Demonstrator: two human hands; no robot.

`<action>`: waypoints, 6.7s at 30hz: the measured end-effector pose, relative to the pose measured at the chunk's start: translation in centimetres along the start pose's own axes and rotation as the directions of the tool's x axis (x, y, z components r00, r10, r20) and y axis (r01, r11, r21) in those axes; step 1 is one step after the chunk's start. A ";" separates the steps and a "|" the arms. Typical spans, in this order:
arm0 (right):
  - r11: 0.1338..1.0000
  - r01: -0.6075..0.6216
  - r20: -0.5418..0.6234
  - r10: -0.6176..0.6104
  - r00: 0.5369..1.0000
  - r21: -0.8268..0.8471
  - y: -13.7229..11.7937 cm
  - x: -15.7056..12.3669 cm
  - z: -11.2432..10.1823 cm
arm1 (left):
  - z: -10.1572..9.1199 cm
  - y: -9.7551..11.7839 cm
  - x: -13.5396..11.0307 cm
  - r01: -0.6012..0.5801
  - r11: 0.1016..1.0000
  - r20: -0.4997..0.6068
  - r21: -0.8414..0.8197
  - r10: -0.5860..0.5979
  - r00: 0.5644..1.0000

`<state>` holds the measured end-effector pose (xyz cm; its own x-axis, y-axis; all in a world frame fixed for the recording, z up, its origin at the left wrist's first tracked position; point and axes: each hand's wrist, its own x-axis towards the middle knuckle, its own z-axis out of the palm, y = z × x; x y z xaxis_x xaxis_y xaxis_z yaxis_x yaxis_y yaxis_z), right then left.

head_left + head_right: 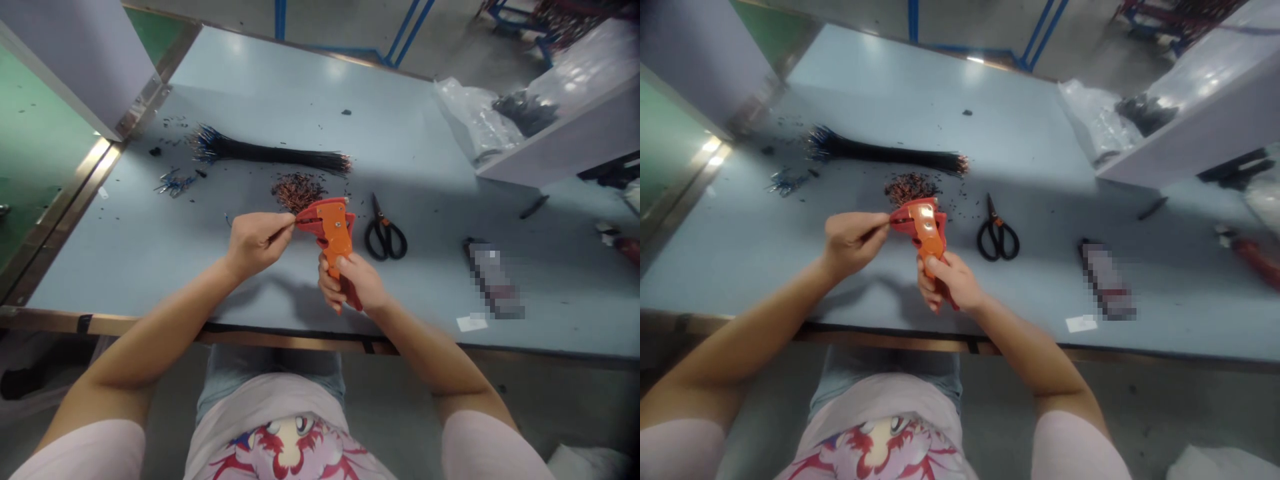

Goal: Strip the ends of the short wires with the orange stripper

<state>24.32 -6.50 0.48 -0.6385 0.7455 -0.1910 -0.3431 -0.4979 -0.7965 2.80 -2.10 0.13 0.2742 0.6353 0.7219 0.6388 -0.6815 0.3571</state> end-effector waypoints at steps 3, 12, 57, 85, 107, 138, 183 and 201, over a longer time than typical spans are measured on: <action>0.993 0.099 -0.108 -0.092 0.990 0.059 -1.8 -0.2 -0.9 | -0.4 -1.1 0.2 0.091 0.995 -0.071 -0.029 -0.093 0.993; 0.998 0.002 -0.043 0.001 0.999 0.065 -2.0 -0.3 -1.6 | -0.9 -0.3 0.5 0.180 0.975 -0.114 -0.129 -0.195 0.974; 0.986 -0.087 0.000 0.088 0.996 -0.142 -0.1 -0.7 -0.4 | 0.1 0.8 0.3 0.017 0.994 -0.010 -0.107 -0.018 1.000; 1.000 -0.001 0.181 0.002 0.983 -0.002 -1.9 -0.6 -1.8 | -0.1 0.1 0.5 0.099 0.991 -0.101 -0.094 -0.108 0.989; -0.328 -0.004 0.080 -0.241 0.967 -0.945 1.6 0.7 0.9 | 0.0 -0.4 -0.6 -0.019 0.976 -0.003 0.218 0.020 1.000; -0.155 -0.043 0.071 -0.658 0.750 -0.987 1.4 2.1 -2.4 | 0.6 0.4 -0.3 -0.073 0.977 0.265 0.200 0.018 0.964; -0.215 0.069 0.144 -0.354 0.924 -0.974 0.8 1.6 -2.5 | -1.2 -1.5 0.7 0.323 0.940 -0.278 0.105 -0.284 0.918; -0.261 0.093 0.165 -0.274 0.948 -0.961 0.4 1.5 -2.2 | 0.0 -3.4 0.1 0.225 0.964 -0.129 0.138 -0.208 0.970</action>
<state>24.75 -4.61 -1.43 -0.6251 0.7694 0.1318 0.6923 0.6245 -0.3615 0.64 0.22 -1.01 0.0403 0.7104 0.7026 0.7773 -0.4641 0.4248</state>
